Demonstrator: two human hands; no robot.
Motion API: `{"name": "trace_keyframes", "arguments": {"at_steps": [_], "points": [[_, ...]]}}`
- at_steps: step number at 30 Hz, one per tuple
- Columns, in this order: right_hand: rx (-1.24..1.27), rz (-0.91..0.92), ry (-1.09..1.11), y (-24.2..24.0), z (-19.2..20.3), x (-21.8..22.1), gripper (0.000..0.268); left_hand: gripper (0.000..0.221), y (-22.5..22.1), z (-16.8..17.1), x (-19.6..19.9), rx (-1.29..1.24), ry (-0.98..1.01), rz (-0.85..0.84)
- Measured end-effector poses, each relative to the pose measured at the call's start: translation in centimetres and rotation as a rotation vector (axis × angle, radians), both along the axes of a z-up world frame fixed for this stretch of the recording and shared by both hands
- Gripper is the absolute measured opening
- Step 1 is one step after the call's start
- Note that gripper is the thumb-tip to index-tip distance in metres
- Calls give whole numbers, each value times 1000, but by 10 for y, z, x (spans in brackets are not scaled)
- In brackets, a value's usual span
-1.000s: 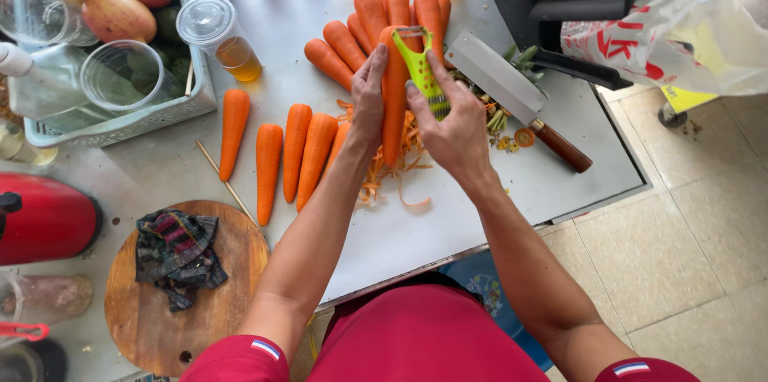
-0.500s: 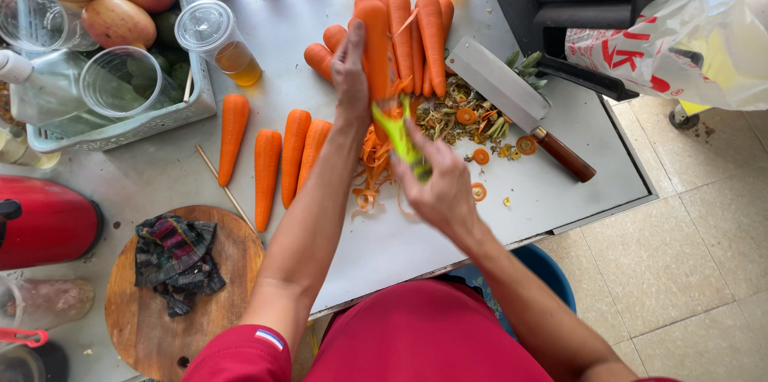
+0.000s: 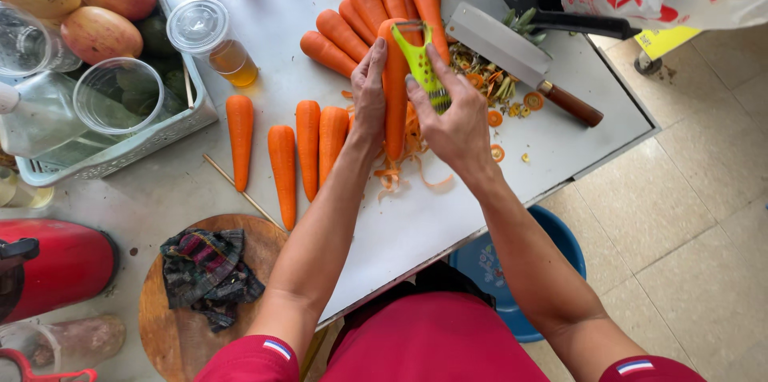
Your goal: The person peels several carrots one by one using a green handheld peeler over a white tabletop and then gathers the peeled carrots together by hand.
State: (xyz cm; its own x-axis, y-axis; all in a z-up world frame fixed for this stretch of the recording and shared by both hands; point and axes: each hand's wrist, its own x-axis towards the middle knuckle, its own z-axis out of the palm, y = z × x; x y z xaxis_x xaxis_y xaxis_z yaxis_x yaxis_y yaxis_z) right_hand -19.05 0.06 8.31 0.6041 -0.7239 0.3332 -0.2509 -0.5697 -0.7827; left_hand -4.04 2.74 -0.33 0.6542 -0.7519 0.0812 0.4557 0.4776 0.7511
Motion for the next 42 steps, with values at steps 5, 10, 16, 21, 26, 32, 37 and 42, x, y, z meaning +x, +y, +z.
{"name": "trace_keyframes", "arguments": {"at_steps": [5,10,16,21,26,32,37,42], "points": [[1,14,-25,4,9,-3,56,45,20,10,-9,30,-39,-63],[1,19,62,6,5,-9,57,44,22,10,-9,13,-67,-1],[-3,115,128,39,-27,-51,60,47,-14,2,19,7,-118,183],[75,179,231,34,-35,-79,61,50,-40,18,45,-88,-41,49],[-73,152,76,-14,-25,-43,59,54,-41,-4,39,-52,-74,163],[-11,83,26,-42,-4,-4,59,60,-43,-29,20,84,-155,248],[-17,125,-44,-52,-2,3,58,57,-43,-33,18,90,-187,202],[-52,147,-3,-52,-5,5,58,55,-37,-32,20,75,-229,205]]}}
